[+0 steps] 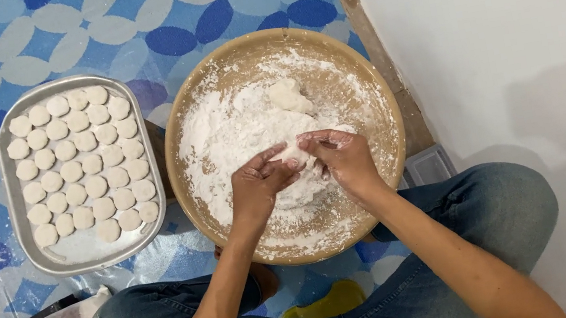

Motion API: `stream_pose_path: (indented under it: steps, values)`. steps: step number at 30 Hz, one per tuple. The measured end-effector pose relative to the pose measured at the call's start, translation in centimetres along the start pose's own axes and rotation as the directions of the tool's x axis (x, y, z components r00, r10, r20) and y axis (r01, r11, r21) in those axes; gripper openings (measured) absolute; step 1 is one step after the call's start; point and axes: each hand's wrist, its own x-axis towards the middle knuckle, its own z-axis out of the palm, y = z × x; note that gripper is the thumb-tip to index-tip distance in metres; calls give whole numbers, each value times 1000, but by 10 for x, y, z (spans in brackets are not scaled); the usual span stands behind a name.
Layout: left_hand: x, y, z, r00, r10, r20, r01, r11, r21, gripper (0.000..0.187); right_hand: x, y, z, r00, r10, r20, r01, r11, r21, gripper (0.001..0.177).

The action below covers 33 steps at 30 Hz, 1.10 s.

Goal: Forming small balls of dough by hand from a larger mass and placing them on a metal tray.

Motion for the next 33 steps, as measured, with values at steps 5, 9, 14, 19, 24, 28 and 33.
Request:
stream_pose_path:
  steps: [5, 9, 14, 19, 24, 28, 33]
  values:
    - [3, 10, -8, 1000, 15, -24, -14, 998, 66, 37, -8, -15, 4, 998, -28, 56, 32, 997, -72, 42]
    - [6, 10, -9, 998, 48, -37, -46, 998, 51, 32, -16, -26, 5, 994, -75, 83, 86, 986, -144, 36]
    - [13, 3, -4, 984, 157, -89, -146, 983, 111, 24, -11, -22, 6, 988, -148, 43, 151, 986, -65, 38]
    - [4, 11, 9, 981, 180, -67, -176, 982, 62, 36, -8, -11, 7, 986, -100, 135, 109, 992, -59, 48]
    - [13, -7, -10, 994, 102, -43, -87, 958, 274, 26, -13, -4, 2, 995, -53, 85, 65, 987, -146, 39]
    - [23, -32, -23, 997, 63, -51, -51, 978, 204, 31, -3, 29, -5, 999, 2, 51, 3, 995, -102, 45]
    - [15, -32, -25, 999, 3, -37, 5, 975, 224, 32, -8, 33, 6, 998, 61, 16, -60, 997, -47, 40]
